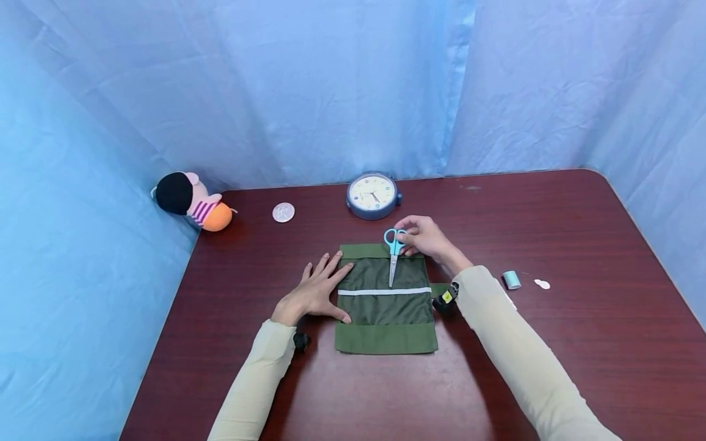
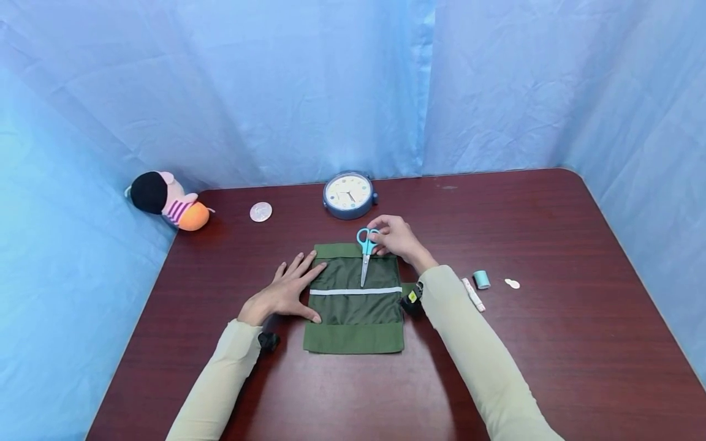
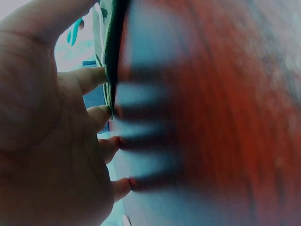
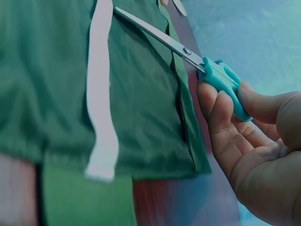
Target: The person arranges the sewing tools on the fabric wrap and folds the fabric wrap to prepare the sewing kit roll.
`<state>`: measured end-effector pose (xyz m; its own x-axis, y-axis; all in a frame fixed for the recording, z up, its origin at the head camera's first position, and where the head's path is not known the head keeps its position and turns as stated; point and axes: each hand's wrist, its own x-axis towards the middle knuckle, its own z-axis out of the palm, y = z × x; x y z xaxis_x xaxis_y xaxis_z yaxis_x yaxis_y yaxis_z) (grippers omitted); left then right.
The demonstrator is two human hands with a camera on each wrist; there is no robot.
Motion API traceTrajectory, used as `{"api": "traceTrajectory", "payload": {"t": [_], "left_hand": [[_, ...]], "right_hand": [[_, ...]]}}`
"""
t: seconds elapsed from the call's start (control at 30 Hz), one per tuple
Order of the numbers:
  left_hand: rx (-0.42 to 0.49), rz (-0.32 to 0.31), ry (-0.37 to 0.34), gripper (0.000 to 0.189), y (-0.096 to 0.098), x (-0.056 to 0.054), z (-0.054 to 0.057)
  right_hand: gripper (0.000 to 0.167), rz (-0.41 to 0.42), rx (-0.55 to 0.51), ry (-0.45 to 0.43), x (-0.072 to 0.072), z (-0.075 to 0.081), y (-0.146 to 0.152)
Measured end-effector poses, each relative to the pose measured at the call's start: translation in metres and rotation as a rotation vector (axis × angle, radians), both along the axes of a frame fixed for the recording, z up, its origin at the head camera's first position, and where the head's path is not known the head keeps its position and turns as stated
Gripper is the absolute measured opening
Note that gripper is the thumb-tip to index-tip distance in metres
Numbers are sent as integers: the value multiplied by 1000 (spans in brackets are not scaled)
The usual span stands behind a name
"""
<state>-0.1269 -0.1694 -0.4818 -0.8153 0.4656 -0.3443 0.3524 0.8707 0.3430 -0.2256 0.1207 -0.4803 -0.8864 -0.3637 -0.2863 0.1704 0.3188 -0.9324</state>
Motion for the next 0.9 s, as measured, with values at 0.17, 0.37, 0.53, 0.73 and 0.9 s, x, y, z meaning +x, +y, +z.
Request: {"api": "traceTrajectory", "payload": {"t": [0.17,0.37,0.53,0.73,0.9], "left_hand": [[-3,0,-3,118,1,0,0],[-7,3,-9,117,1,-1,1],[-9,4,-8,117,1,-2,0],[-12,0,-5,118,0,-1,-1],[-7,3,-9,119,0,-2,-1]], "right_hand": [[28,14,-18,-8,-1,-3,-12],[28,5,-32,-7,-1,-6,-25],[27,-20,-38,-2,-2,-9,-35],[25,-48,-30,7,-2,-10,-45],[24,-2,38,46,1,-10,-51]]}}
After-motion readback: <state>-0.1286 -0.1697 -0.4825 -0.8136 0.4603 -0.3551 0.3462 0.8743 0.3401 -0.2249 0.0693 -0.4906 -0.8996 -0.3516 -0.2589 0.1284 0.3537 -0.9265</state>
